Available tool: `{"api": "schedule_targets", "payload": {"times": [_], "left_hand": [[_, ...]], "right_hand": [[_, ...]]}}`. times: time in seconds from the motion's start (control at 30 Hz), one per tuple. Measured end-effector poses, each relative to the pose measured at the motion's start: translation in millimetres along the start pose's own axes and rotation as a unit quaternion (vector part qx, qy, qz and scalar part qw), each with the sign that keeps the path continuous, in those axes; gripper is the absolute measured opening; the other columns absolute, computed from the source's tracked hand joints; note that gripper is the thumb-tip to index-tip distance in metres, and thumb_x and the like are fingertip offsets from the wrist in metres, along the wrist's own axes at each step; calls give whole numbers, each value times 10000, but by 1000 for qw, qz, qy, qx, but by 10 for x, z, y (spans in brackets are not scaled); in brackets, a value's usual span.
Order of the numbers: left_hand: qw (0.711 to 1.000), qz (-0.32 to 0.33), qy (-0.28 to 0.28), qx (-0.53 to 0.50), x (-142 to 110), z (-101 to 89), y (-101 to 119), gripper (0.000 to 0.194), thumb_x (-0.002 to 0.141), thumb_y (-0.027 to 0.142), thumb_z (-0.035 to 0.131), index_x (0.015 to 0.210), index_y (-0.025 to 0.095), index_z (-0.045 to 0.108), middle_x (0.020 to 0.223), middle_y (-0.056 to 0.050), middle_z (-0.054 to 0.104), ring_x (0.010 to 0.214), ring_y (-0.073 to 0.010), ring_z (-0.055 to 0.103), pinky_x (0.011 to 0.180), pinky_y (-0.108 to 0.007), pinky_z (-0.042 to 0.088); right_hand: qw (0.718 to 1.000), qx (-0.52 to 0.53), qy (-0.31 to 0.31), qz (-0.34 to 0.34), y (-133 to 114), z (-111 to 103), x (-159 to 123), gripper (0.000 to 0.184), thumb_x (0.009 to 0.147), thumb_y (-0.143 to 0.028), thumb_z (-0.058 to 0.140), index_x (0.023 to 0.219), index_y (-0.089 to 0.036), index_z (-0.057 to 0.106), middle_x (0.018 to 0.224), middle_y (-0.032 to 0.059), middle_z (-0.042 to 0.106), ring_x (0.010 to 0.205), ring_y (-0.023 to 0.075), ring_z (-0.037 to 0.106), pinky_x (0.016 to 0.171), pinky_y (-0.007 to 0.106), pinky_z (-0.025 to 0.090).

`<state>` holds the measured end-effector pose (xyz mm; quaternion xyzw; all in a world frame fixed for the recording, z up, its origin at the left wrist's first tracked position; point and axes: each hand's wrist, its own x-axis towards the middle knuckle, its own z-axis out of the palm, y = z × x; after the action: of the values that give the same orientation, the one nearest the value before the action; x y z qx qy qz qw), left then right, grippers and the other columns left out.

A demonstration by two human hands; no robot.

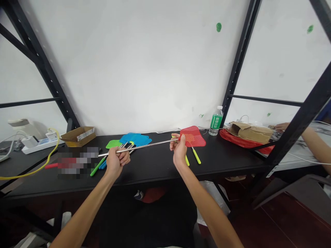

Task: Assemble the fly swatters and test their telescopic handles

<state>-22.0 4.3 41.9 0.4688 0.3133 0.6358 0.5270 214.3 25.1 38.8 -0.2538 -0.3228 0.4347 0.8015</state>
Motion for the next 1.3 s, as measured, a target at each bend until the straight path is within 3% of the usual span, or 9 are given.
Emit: {"api": "schedule_targets", "payload": {"times": [0.13,0.23,0.33,0.47,0.67,0.93,1.17,1.3], "left_hand": [[999,-19,-7,27,17,-45,106,503,915,450,376,475,210,338,391,44,259,337,-79,245,380,-232,237],[1000,-4,17,8,55,-173,240,502,896,468,398,470,209,341,384,52,240,333,-76,237,382,-226,250],[998,19,61,-29,81,-325,372,483,885,452,390,469,210,349,372,53,229,326,-82,245,383,-226,269],[997,26,71,-14,86,-413,455,481,886,426,399,460,210,341,367,51,240,314,-80,248,385,-233,295],[993,39,100,-51,84,-327,372,402,845,338,389,478,226,270,383,65,185,296,-85,232,374,-243,287],[989,69,103,-81,30,-241,369,382,834,320,417,500,224,258,418,74,164,312,-80,225,371,-233,255],[995,30,57,-80,-85,61,196,392,866,341,396,511,219,285,417,72,187,330,-81,231,399,-230,288],[999,7,13,-42,-105,90,242,404,879,376,386,516,218,304,408,66,208,336,-82,237,408,-232,309]], "right_hand": [[999,15,-29,20,-155,-63,74,394,840,-543,570,889,-171,691,683,-13,548,475,78,452,428,230,317],[999,43,-22,25,-291,-169,182,326,830,-477,579,898,-177,686,704,-16,551,473,76,446,434,231,330],[998,56,-2,18,-401,-274,281,359,850,-513,540,900,-182,669,696,-16,550,460,81,442,429,236,331],[999,42,16,-1,-444,-329,345,449,868,-592,499,916,-178,666,699,-12,552,464,80,456,429,235,335],[997,20,63,-29,-371,-245,305,427,906,-551,453,842,-173,640,648,-28,516,423,72,432,414,229,310],[997,28,56,-54,-337,-195,217,412,914,-552,439,819,-186,602,636,-32,516,414,75,435,410,228,310],[998,21,12,-60,-241,-31,5,454,880,-627,473,862,-199,623,679,-29,523,435,78,444,413,236,311],[998,13,-11,-60,-365,-37,23,435,858,-607,525,869,-192,657,717,-21,522,462,72,450,419,234,315]]}}
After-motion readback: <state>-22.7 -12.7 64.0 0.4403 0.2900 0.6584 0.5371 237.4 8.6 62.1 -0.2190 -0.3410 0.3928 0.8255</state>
